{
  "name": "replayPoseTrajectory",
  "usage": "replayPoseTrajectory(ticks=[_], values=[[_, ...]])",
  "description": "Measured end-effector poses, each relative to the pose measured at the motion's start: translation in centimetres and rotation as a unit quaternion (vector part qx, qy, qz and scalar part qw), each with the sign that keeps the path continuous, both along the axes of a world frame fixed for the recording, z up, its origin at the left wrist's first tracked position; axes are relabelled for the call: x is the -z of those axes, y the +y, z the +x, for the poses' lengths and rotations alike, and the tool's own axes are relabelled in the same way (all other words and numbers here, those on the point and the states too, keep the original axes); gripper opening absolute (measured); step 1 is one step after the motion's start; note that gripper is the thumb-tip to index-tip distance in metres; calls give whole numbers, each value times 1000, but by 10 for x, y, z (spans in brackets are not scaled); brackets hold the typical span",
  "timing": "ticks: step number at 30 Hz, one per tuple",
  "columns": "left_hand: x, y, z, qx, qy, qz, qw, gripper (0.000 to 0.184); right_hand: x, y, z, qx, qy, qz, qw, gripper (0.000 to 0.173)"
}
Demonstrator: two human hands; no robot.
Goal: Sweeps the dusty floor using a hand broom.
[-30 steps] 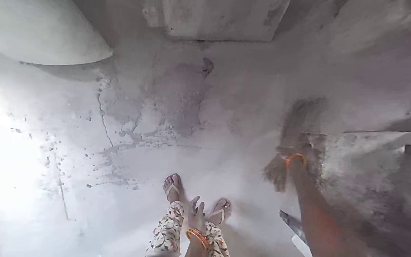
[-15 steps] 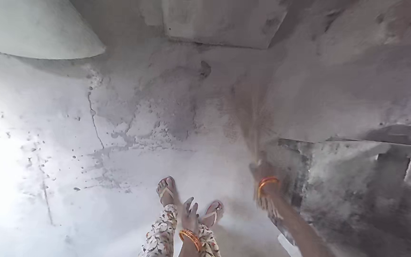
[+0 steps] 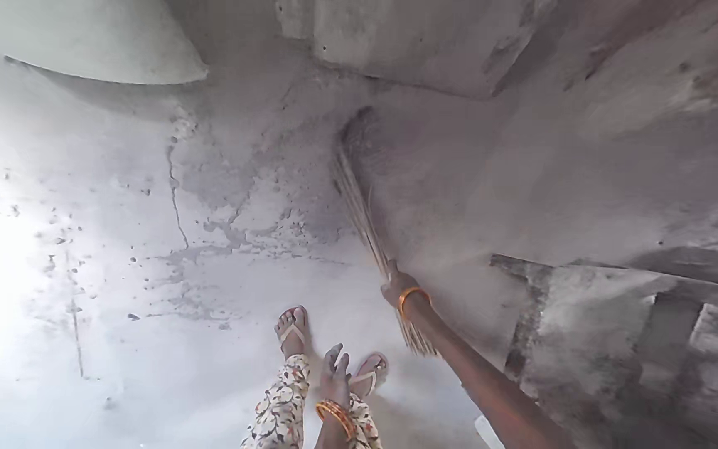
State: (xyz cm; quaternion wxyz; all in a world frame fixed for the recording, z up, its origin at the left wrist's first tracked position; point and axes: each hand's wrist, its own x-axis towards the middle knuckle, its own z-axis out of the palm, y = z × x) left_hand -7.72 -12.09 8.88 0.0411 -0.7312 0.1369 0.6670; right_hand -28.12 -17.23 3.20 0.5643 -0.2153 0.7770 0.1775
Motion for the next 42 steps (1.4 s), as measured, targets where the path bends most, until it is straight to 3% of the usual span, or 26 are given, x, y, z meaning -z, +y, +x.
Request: replayPoseTrajectory(ticks=[4, 6, 8, 11, 13, 15, 19, 23, 26, 29, 32, 35, 39, 42], values=[[0, -4, 3, -21, 5, 0, 1000, 39, -53, 10, 0, -49, 29, 42, 998, 71], [-1, -6, 6, -32, 7, 2, 999, 40, -64, 12, -18, -29, 87, 49, 995, 67], [-2, -10, 9, -43, 6, 5, 999, 41, -53, 11, -49, 16, 158, 10, 987, 70], [-5, -17, 15, -64, -1, 9, 998, 41, -6, 3, -94, 72, 233, -70, 967, 67], [-8, -23, 20, -74, 1, 6, 997, 41, 2, -25, -78, 90, 206, -81, 971, 56], [-9, -26, 24, -83, 10, 5, 997, 41, -16, -58, -31, 82, 124, -38, 988, 49], [-7, -25, 25, -96, 13, 14, 995, 41, 31, -51, 43, -16, 47, -18, 999, 66], [-9, -33, 27, -106, 13, 9, 994, 42, -3, -52, 83, -66, -29, 11, 997, 78], [-11, -39, 29, -119, 14, 7, 993, 42, -44, -55, 79, -133, -11, 36, 990, 77], [-12, -46, 34, -135, 19, 10, 991, 42, -68, -65, 49, -142, 79, 44, 986, 67], [-16, -51, 37, -153, 23, 9, 988, 42, -53, -67, -6, -92, 176, -76, 977, 53], [-16, -51, 38, -165, 26, 18, 986, 42, -6, -105, -44, -96, 216, -64, 970, 59], [-9, -47, 38, -166, 19, 23, 986, 42, 19, -110, 8, -107, 117, -21, 987, 60], [-10, -49, 35, -165, 23, 27, 986, 42, 2, -107, 45, -128, 54, 2, 990, 76]])
